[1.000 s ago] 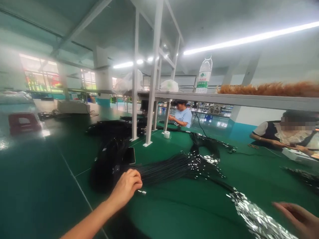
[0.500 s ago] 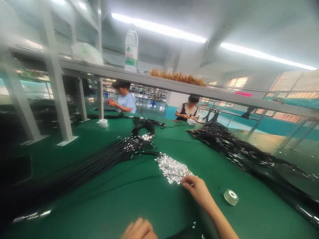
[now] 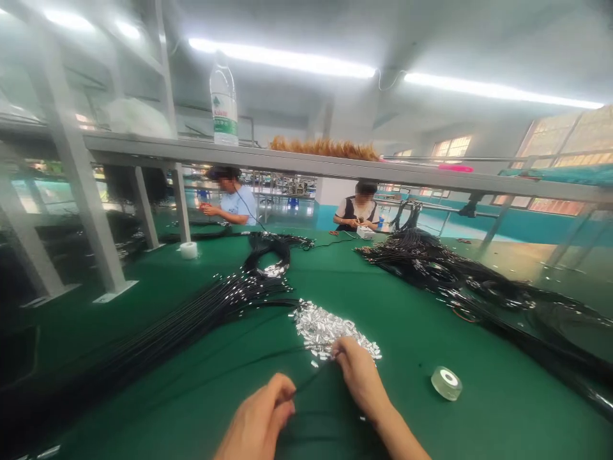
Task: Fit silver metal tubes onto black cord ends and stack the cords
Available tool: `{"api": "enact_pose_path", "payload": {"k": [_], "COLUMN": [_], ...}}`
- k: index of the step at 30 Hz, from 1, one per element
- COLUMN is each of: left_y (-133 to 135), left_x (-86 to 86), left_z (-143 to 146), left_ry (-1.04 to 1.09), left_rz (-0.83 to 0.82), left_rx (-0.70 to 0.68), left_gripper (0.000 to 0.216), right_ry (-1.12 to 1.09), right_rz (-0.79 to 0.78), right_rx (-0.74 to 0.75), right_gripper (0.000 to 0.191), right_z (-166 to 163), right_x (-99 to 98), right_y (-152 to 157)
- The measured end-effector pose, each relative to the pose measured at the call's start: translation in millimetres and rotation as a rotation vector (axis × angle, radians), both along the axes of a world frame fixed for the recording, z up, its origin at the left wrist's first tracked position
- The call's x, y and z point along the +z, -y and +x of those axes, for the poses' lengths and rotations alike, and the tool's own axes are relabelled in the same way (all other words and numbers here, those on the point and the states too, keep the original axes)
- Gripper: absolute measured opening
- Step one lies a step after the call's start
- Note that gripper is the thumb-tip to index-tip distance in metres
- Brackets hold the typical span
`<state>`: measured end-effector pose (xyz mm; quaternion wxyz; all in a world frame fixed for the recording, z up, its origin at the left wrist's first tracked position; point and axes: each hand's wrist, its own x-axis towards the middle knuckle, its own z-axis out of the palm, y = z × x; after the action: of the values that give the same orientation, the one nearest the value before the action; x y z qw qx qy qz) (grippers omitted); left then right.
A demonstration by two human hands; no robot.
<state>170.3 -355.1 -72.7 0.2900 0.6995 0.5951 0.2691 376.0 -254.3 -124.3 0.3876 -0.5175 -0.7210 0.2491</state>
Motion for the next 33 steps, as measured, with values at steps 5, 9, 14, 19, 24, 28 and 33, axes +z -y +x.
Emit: {"api": "enact_pose_path", "payload": {"k": [5, 9, 14, 19, 24, 28, 33], "left_y": [-30, -52, -58, -51, -51, -50, -47], "left_x": [8.7, 1.1, -1.6, 0.1, -1.5, -2.8, -7.6], "left_z": [20, 39, 51, 54, 53, 50, 50], "left_ry": [0.205, 0.360, 0.434, 0.458, 0.406, 0.354, 0.439], "left_rz": [-0.011, -0.023, -0.031, -0.047, -0.037, 0.014, 0.001], "left_rx": [-0.051, -0.105, -0.074, -0.028, -0.030, -0.001, 0.009], "left_gripper": [0.018, 0.039, 0.029, 0.026, 0.025, 0.022, 0.012], "right_ry": [-0.387, -0.607, -0.772, -0.771, -0.691, -0.436, -0.251], "right_rz": [-0.060, -0.103, -0.182, -0.193, -0.168, 0.024, 0.073], "right_rx": [0.039, 0.065, 0.099, 0.105, 0.096, 0.170, 0.293], "right_gripper": [0.021, 0.036, 0.034, 0.026, 0.019, 0.009, 0.013], "right_z": [12, 15, 13, 10, 12, 15, 10], "right_x": [11.4, 19.8, 19.1, 15.9, 17.7, 28.5, 37.5], "right_y": [4, 9, 12, 15, 19, 22, 28]}}
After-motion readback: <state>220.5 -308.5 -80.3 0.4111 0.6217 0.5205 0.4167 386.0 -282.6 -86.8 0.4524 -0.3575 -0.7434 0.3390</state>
